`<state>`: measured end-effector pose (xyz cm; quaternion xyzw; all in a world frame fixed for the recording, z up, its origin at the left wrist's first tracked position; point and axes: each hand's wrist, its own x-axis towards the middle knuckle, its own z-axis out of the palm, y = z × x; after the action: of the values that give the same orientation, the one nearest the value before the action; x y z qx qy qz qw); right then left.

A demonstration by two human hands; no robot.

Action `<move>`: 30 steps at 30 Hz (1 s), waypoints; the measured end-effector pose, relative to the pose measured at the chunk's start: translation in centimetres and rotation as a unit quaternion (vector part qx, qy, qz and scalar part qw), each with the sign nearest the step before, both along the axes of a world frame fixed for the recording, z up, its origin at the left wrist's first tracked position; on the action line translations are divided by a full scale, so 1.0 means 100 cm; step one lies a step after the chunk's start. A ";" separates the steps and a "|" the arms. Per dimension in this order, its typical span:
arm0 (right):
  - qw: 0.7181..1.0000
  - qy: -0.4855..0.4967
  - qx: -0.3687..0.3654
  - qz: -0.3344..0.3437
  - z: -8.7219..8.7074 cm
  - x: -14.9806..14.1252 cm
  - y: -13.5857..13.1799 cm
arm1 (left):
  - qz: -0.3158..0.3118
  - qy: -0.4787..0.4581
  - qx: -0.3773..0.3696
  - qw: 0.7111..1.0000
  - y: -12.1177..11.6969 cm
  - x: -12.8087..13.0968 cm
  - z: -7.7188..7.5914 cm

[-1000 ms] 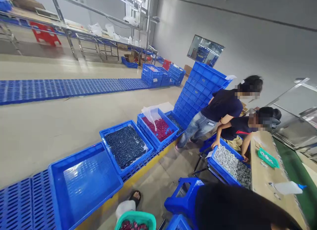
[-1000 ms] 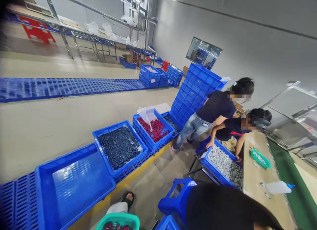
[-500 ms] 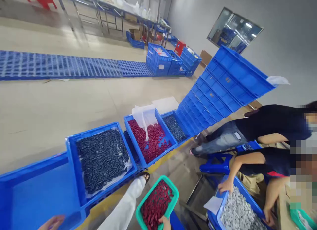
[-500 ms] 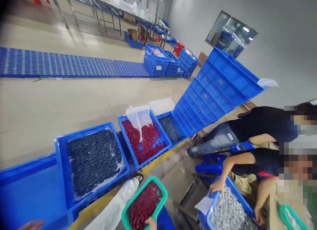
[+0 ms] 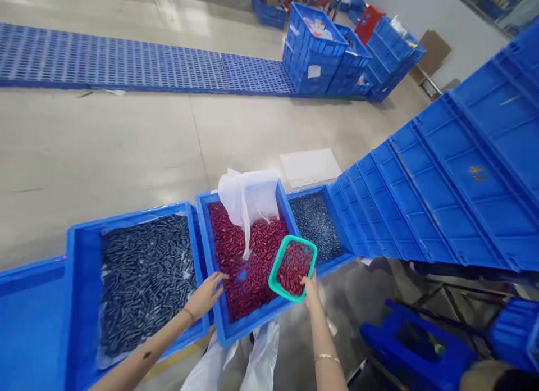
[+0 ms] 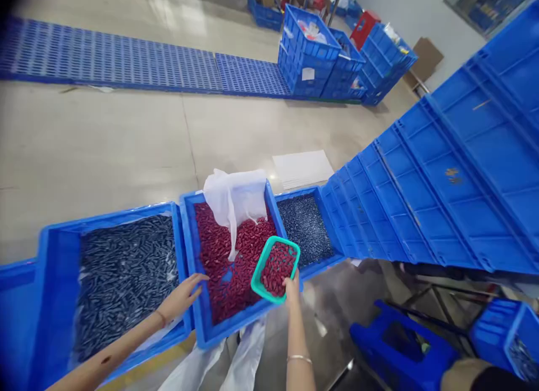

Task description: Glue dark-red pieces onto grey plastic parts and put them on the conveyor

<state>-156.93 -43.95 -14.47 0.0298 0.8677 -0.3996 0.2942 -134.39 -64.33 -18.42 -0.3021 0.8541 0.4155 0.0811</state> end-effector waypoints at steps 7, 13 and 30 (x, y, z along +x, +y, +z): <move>0.959 0.102 0.091 0.250 -0.072 -0.105 -0.118 | -0.031 -0.023 -0.114 0.993 -0.078 -0.104 -0.087; 0.871 0.174 0.141 0.438 -0.101 -0.055 -0.160 | -0.073 -0.095 -0.164 0.979 -0.120 -0.147 -0.141; 0.797 0.106 0.195 0.562 -0.116 0.071 0.010 | -0.071 -0.190 -0.250 0.947 -0.118 -0.231 -0.143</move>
<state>-149.85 -42.93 -26.03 -0.4488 0.8171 0.0130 0.3615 -157.47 -76.08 -32.71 -0.3249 0.9185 0.1167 0.1930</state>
